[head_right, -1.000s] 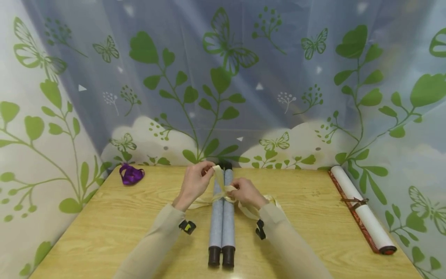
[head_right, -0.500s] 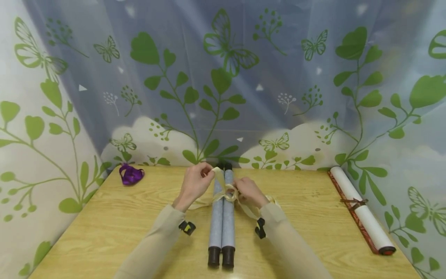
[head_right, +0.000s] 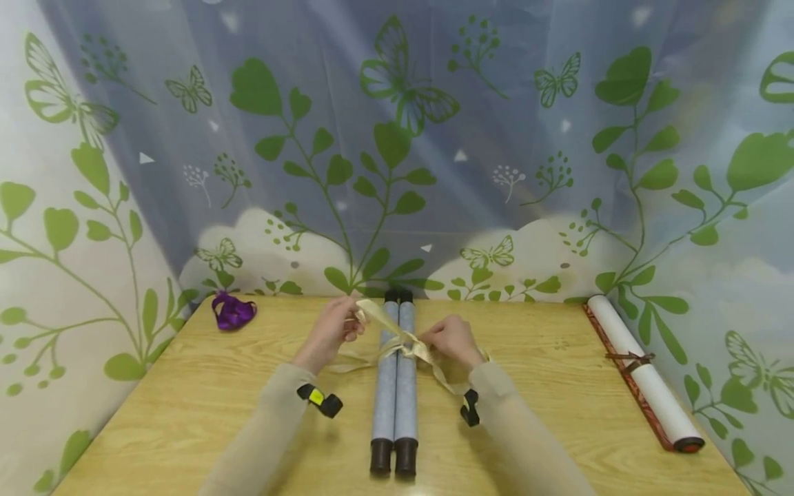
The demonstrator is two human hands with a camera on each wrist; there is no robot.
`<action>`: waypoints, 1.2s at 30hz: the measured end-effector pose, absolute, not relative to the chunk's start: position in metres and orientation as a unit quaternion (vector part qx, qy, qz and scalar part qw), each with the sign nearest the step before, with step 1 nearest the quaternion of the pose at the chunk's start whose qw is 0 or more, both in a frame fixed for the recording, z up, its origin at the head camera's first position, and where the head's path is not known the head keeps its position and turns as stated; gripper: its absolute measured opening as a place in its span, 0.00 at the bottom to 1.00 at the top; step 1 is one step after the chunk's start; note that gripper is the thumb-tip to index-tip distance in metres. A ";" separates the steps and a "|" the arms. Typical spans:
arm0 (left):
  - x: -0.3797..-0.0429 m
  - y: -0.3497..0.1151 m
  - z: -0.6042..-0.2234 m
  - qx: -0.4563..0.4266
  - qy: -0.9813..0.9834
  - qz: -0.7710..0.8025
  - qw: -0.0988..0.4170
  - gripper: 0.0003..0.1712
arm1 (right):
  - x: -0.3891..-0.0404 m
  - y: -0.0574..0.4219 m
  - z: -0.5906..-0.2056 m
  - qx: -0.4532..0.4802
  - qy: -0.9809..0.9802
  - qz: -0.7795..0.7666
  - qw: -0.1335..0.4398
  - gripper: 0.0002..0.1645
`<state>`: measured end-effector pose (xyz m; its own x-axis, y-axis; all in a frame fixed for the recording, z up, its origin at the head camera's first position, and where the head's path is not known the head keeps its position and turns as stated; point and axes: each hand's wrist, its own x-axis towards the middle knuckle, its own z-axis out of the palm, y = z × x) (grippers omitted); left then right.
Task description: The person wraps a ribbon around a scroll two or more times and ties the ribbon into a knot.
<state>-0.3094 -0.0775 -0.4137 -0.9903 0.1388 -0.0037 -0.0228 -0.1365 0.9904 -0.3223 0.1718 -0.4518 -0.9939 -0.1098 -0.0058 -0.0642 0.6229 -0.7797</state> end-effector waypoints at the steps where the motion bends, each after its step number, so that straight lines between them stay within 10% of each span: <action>1: -0.311 -0.079 -0.416 0.037 0.652 0.755 0.056 0.10 | -0.322 0.173 -0.452 -0.042 0.899 -0.435 0.023 0.07; 36: -0.323 -0.136 -0.466 -0.033 0.755 0.646 0.110 0.14 | -0.320 0.237 -0.449 -0.079 0.942 -0.325 -0.001 0.09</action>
